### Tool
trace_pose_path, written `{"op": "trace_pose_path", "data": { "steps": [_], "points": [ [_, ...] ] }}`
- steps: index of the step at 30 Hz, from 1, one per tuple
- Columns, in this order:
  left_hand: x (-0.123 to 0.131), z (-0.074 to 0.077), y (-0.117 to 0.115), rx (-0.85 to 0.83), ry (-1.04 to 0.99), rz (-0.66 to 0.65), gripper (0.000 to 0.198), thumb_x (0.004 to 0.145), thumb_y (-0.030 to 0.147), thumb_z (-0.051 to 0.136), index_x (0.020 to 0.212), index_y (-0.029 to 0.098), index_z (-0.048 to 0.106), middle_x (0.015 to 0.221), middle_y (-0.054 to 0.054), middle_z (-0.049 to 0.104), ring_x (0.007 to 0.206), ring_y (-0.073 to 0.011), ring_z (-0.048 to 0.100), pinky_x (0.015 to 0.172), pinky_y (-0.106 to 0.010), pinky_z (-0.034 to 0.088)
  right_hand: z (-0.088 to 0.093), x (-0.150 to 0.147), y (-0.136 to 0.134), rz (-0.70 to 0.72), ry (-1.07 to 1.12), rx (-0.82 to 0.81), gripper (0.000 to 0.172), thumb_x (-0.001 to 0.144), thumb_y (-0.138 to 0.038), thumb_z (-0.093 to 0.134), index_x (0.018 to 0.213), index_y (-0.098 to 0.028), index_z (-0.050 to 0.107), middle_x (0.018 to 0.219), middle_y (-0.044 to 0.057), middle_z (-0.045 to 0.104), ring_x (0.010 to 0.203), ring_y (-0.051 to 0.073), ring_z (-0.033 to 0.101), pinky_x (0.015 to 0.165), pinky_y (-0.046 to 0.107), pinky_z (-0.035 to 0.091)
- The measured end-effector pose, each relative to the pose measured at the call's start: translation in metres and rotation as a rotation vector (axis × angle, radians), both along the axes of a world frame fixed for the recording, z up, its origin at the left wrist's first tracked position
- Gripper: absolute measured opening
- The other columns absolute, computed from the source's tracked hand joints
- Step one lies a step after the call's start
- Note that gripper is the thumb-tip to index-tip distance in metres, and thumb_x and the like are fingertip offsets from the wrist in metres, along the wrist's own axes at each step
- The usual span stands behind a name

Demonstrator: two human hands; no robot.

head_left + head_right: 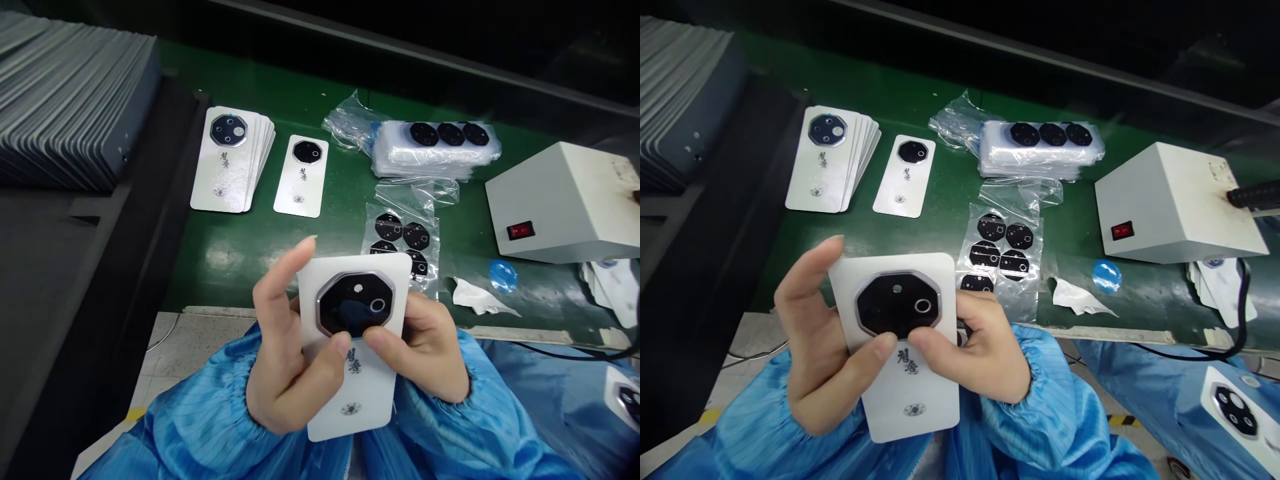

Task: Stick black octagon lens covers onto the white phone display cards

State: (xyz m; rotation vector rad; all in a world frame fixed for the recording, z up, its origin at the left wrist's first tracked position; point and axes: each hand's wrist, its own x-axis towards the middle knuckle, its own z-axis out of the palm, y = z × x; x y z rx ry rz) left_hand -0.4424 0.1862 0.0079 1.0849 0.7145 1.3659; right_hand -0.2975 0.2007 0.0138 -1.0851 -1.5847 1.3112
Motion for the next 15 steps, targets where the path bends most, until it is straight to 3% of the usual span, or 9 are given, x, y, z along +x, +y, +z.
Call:
{"op": "trace_pose_path", "data": {
  "steps": [15],
  "points": [
    [0.0064,0.0016,0.0004,0.02,0.102,-0.009,0.068,0.077,0.007,0.049,0.131,0.039,0.022,0.081,0.005,0.063,0.065,-0.0166,0.061,0.057,-0.033,0.051,0.0005,0.002,0.0031,-0.042,-0.041,0.165,0.01,0.069,-0.018,0.06,0.06,-0.017,0.056,0.051,-0.001,0.057,0.044,0.01,0.048,0.041,0.02,0.041]
  ]
}}
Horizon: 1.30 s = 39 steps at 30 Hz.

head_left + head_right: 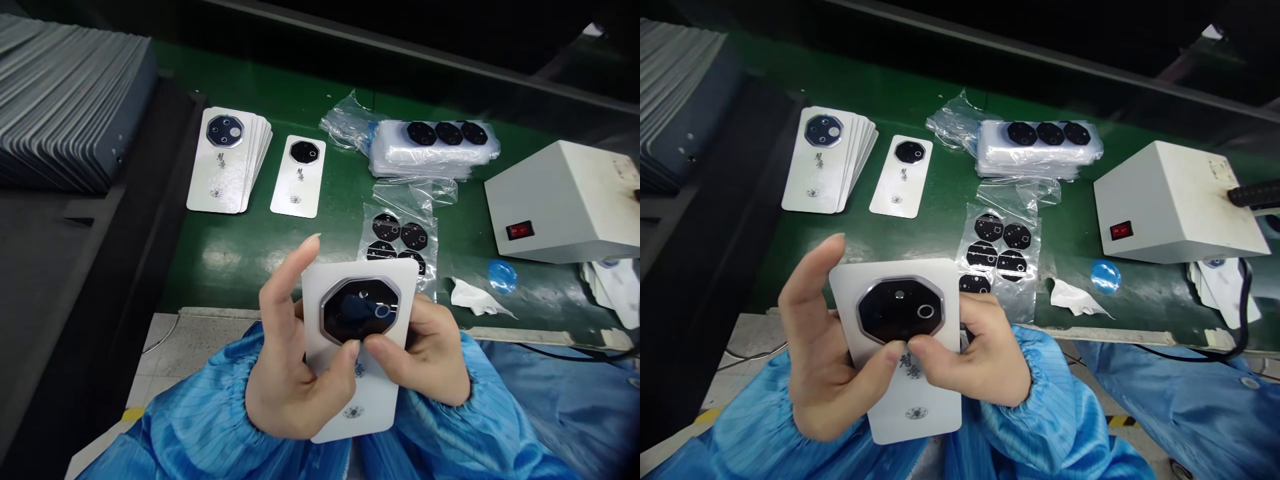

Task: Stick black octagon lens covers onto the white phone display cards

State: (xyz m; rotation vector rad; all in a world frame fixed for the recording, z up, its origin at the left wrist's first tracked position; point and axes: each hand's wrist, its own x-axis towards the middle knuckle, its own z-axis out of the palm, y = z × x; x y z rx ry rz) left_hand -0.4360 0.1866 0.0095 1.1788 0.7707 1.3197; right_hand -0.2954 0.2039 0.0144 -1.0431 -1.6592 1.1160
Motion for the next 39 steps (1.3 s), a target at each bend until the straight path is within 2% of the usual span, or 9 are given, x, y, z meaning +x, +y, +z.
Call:
{"op": "trace_pose_path", "data": {
  "steps": [14,21,23,25,30,33,35,37,39],
  "points": [
    [0.001,0.0,-0.003,-0.065,-0.005,0.021,0.067,0.074,0.011,0.055,0.13,0.039,0.031,0.084,0.001,0.06,0.064,-0.0181,0.057,0.06,-0.037,0.053,-0.001,0.001,0.0,0.023,0.025,-0.003,0.013,0.071,-0.015,0.059,0.06,-0.017,0.052,0.049,-0.004,0.047,0.043,0.007,0.042,0.038,0.016,0.036],
    [-0.002,0.002,-0.001,-0.12,-0.007,-0.015,0.063,0.078,0.013,0.054,0.131,0.038,0.03,0.092,0.002,0.059,0.073,-0.0167,0.059,0.069,-0.033,0.053,-0.005,0.006,-0.004,0.071,0.095,-0.151,0.013,0.079,-0.023,0.056,0.067,-0.018,0.055,0.055,-0.002,0.051,0.047,0.008,0.046,0.042,0.018,0.037],
    [0.001,0.011,0.005,-0.108,0.009,-0.02,0.061,0.08,0.013,0.052,0.13,0.039,0.03,0.096,0.003,0.059,0.079,-0.0151,0.06,0.073,-0.03,0.052,0.003,0.011,-0.002,0.094,0.123,-0.214,0.015,0.083,-0.028,0.053,0.072,-0.018,0.058,0.058,-0.001,0.053,0.049,0.01,0.048,0.042,0.019,0.038],
    [0.006,0.028,0.015,-0.067,0.003,-0.034,0.059,0.083,0.014,0.049,0.131,0.039,0.028,0.102,0.004,0.06,0.087,-0.0146,0.06,0.077,-0.026,0.05,0.019,0.016,0.004,0.089,0.137,-0.218,0.019,0.085,-0.033,0.05,0.076,-0.019,0.06,0.06,0.0,0.055,0.05,0.011,0.048,0.042,0.021,0.038],
    [0.017,0.086,0.043,0.125,-0.018,-0.219,0.061,0.084,0.017,0.047,0.137,0.035,0.022,0.129,0.0,0.051,0.107,-0.0198,0.055,0.089,-0.028,0.047,0.079,0.029,0.018,-0.04,0.139,0.065,0.027,0.084,-0.038,0.049,0.069,-0.019,0.062,0.054,0.001,0.048,0.048,0.011,0.041,0.042,0.024,0.031],
    [0.022,0.112,0.053,0.135,-0.07,-0.273,0.065,0.082,0.019,0.053,0.138,0.034,0.022,0.128,-0.002,0.052,0.102,-0.0188,0.058,0.081,-0.024,0.05,0.103,0.033,0.02,-0.117,0.104,0.24,0.034,0.084,-0.039,0.048,0.06,-0.017,0.058,0.05,0.002,0.042,0.048,0.011,0.038,0.044,0.025,0.031],
    [0.024,0.121,0.055,0.077,-0.108,-0.337,0.063,0.079,0.023,0.057,0.135,0.031,0.028,0.12,-0.004,0.058,0.095,-0.0183,0.061,0.073,-0.021,0.051,0.108,0.034,0.019,-0.177,0.12,0.301,0.036,0.082,-0.041,0.05,0.056,-0.017,0.056,0.05,0.002,0.042,0.049,0.012,0.038,0.045,0.025,0.032],
    [0.025,0.124,0.054,-0.01,-0.11,-0.394,0.056,0.076,0.028,0.061,0.128,0.026,0.041,0.113,-0.005,0.062,0.092,-0.0196,0.062,0.069,-0.021,0.051,0.108,0.034,0.017,-0.248,0.162,0.278,0.037,0.079,-0.045,0.054,0.055,-0.016,0.057,0.052,0.002,0.044,0.05,0.012,0.04,0.046,0.025,0.033],
    [0.025,0.123,0.051,-0.127,-0.049,-0.368,0.052,0.071,0.037,0.065,0.12,0.023,0.05,0.108,-0.005,0.064,0.094,-0.0218,0.061,0.066,-0.021,0.05,0.105,0.033,0.014,-0.317,0.208,0.219,0.038,0.074,-0.05,0.057,0.057,-0.016,0.061,0.054,0.003,0.048,0.055,0.014,0.043,0.05,0.027,0.036]
  ]
}}
